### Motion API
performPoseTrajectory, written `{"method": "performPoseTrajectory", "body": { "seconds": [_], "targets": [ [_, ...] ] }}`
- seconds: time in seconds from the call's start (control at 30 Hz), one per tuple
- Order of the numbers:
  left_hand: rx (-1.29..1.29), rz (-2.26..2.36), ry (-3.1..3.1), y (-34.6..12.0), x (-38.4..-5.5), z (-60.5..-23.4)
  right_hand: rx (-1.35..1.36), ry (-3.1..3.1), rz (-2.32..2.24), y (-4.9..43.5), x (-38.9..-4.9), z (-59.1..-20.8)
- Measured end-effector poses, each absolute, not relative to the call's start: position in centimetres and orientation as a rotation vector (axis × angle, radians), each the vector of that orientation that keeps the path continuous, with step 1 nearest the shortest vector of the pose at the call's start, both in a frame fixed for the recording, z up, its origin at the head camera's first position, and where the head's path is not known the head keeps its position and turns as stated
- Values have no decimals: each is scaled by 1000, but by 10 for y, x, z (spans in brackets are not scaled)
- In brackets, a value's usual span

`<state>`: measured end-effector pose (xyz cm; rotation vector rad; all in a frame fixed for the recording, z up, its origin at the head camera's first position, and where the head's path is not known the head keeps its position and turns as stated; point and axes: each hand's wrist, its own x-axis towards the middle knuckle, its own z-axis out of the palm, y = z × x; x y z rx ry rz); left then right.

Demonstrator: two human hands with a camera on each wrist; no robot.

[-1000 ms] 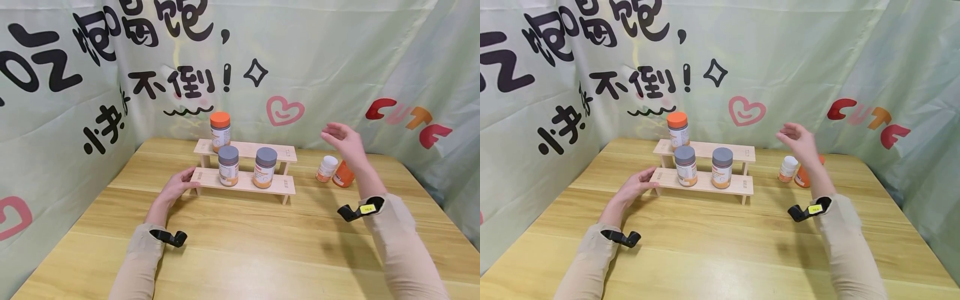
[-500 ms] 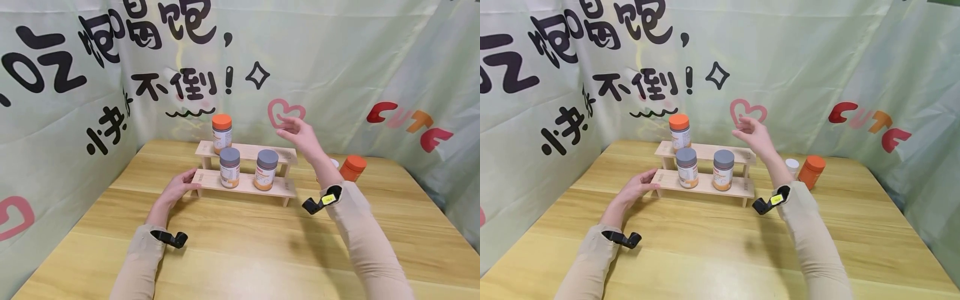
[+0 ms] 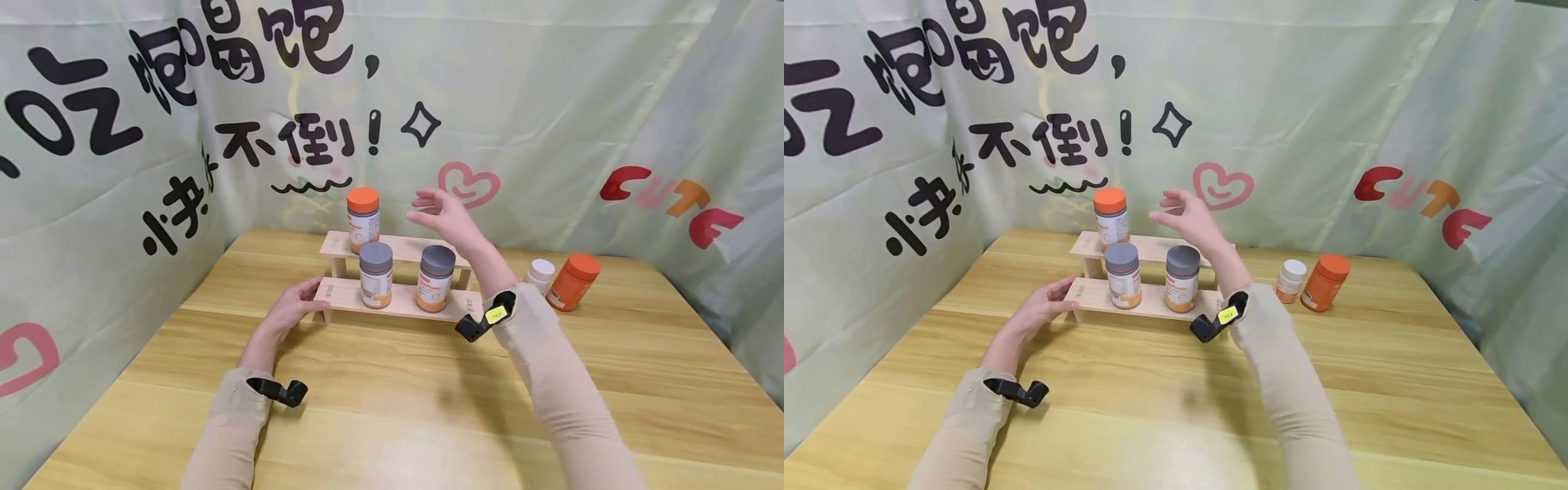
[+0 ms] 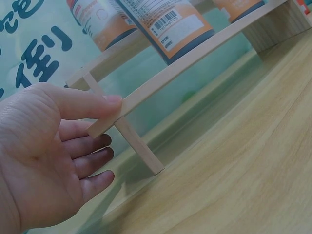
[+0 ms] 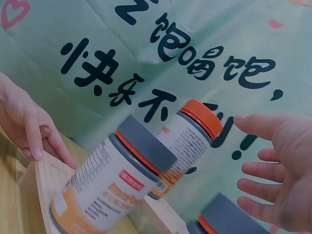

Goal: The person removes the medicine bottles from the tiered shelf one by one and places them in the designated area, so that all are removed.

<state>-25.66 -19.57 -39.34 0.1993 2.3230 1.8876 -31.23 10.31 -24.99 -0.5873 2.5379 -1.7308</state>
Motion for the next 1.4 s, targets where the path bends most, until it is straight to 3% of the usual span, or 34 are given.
{"method": "performPoseTrajectory", "body": {
  "seconds": [0.8,1.4],
  "targets": [
    [211,1861,2335,-196,-257,-392,-613,2566,-1671,34,-318,-249],
    [203,1851,2341,-197,-258,-397,-516,2767,-1528,20,-317,-252]
  ]
}}
